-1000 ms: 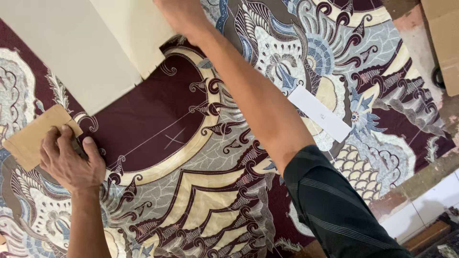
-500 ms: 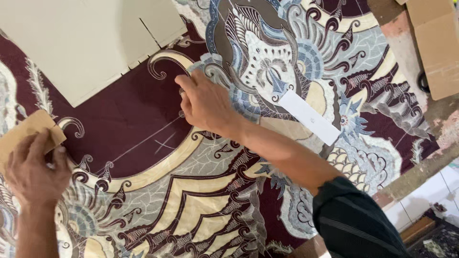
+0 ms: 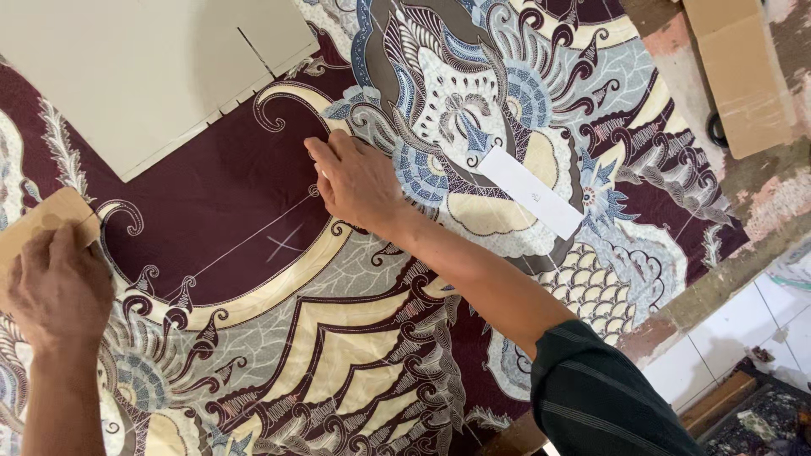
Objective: The person places a cardboard template on a patterned fabric and uses a white marker to trace its outline. They reposition the template multiple times to mark different sections of the fabric.
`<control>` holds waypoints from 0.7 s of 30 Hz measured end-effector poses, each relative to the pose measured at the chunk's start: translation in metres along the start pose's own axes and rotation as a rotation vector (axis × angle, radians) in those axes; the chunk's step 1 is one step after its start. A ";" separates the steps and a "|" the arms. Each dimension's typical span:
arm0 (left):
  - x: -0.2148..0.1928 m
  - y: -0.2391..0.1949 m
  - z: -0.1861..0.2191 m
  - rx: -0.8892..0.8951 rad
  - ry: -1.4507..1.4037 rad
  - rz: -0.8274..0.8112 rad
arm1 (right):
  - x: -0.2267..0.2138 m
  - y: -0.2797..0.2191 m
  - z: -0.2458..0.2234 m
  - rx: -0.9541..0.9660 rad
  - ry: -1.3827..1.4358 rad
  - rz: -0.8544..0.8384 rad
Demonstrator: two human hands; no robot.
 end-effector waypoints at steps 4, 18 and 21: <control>0.007 -0.006 -0.007 0.033 -0.156 0.094 | -0.001 0.004 -0.001 0.019 -0.033 -0.006; -0.012 -0.002 -0.005 0.098 -0.408 0.194 | -0.001 0.005 -0.018 0.030 -0.197 -0.071; -0.007 0.000 -0.005 0.150 -0.419 0.271 | -0.002 0.008 -0.023 0.069 -0.236 -0.094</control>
Point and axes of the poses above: each hand's wrist, its own y-axis towards the middle knuckle, its own x-axis out of the palm, z = x × y, the point moved 2 cm from there along y, towards the middle knuckle, and after that the axes turned 8 degrees about -x, right-handed, at the moved point
